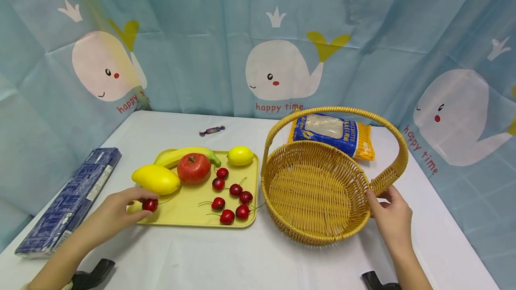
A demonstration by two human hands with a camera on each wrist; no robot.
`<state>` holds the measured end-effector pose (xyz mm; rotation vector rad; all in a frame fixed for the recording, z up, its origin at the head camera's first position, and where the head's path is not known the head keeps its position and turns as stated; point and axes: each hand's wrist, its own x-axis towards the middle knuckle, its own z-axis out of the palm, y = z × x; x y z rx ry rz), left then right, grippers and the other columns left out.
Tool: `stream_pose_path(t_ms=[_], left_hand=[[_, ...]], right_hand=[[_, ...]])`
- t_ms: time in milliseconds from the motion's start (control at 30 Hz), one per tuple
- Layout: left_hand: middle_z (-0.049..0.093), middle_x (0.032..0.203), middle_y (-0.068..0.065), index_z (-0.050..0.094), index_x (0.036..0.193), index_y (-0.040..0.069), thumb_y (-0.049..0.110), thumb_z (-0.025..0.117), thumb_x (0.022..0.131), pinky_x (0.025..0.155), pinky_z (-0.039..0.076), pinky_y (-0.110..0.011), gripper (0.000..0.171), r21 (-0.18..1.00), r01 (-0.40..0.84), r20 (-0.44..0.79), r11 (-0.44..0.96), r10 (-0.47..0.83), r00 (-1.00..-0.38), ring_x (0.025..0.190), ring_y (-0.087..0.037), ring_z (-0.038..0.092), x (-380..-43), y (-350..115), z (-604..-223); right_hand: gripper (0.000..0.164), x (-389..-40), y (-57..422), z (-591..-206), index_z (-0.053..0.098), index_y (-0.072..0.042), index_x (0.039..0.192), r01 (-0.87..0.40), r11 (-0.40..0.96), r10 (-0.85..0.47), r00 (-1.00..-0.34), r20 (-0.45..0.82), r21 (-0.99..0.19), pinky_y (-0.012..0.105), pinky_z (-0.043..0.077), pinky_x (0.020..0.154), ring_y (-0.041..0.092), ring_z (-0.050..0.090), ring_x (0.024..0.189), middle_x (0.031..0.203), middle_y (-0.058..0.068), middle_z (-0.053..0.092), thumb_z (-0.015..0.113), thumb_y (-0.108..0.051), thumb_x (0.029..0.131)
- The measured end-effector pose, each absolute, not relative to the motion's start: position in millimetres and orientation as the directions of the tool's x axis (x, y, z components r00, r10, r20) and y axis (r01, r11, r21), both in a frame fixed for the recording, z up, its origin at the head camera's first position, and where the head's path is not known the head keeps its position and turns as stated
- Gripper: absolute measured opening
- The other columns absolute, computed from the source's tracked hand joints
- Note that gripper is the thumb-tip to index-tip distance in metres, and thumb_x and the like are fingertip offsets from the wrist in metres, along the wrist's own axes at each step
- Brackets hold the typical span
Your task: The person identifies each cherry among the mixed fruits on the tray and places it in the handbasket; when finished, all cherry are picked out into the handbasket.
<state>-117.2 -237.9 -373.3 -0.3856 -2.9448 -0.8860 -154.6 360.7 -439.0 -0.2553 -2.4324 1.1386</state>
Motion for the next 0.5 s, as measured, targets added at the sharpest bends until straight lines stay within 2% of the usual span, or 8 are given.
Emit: stream_pose_path(t_ms=[133, 333, 433, 500], left_hand=[[0.065, 0.103, 0.004, 0.066, 0.108, 0.014, 0.009, 0.077, 0.072, 0.084, 0.048, -0.048, 0.038, 0.535, 0.311, 0.154, 0.785, 0.272, -0.950, 0.093, -0.018, 0.058, -116.0, -229.5, -363.5], [0.063, 0.105, 0.012, 0.065, 0.109, 0.021, 0.008, 0.079, 0.070, 0.081, 0.052, -0.033, 0.043, 0.544, 0.465, 0.270, 0.698, 0.380, -0.885, 0.096, -0.009, 0.058, -119.6, -209.3, -348.2], [0.062, 0.105, 0.015, 0.065, 0.109, 0.023, 0.010, 0.078, 0.072, 0.083, 0.051, -0.031, 0.042, 0.574, 0.513, 0.301, 0.638, 0.418, -0.857, 0.099, -0.007, 0.057, -124.0, -192.6, -340.0], [0.062, 0.106, 0.016, 0.064, 0.110, 0.024, 0.014, 0.078, 0.073, 0.086, 0.049, -0.031, 0.041, 0.596, 0.533, 0.314, 0.600, 0.437, -0.843, 0.102, -0.006, 0.056, -127.0, -179.9, -335.2]], right_hand=[[0.041, -144.6, 343.6, -418.7, 0.053, -0.003, 0.115, -0.005, 0.635, 0.363, -0.881, 0.303, -0.773, 0.032, 0.051, 0.043, -0.001, 0.059, 0.061, 0.091, -0.001, 0.056, 0.062, -0.032, 0.087], [0.035, -130.4, 319.1, -389.5, 0.053, 0.001, 0.113, 0.000, 0.633, 0.358, -0.887, 0.293, -0.774, 0.022, 0.050, 0.045, -0.005, 0.056, 0.059, 0.085, -0.007, 0.055, 0.061, -0.023, 0.089], [0.033, -127.1, 315.6, -383.8, 0.053, 0.002, 0.111, -0.004, 0.642, 0.354, -0.886, 0.301, -0.766, 0.019, 0.049, 0.046, -0.006, 0.055, 0.059, 0.082, -0.012, 0.054, 0.061, -0.021, 0.089], [0.032, -126.8, 315.3, -383.6, 0.054, 0.002, 0.110, -0.004, 0.646, 0.356, -0.883, 0.307, -0.763, 0.019, 0.049, 0.046, -0.006, 0.055, 0.058, 0.083, -0.007, 0.056, 0.061, -0.020, 0.088]])
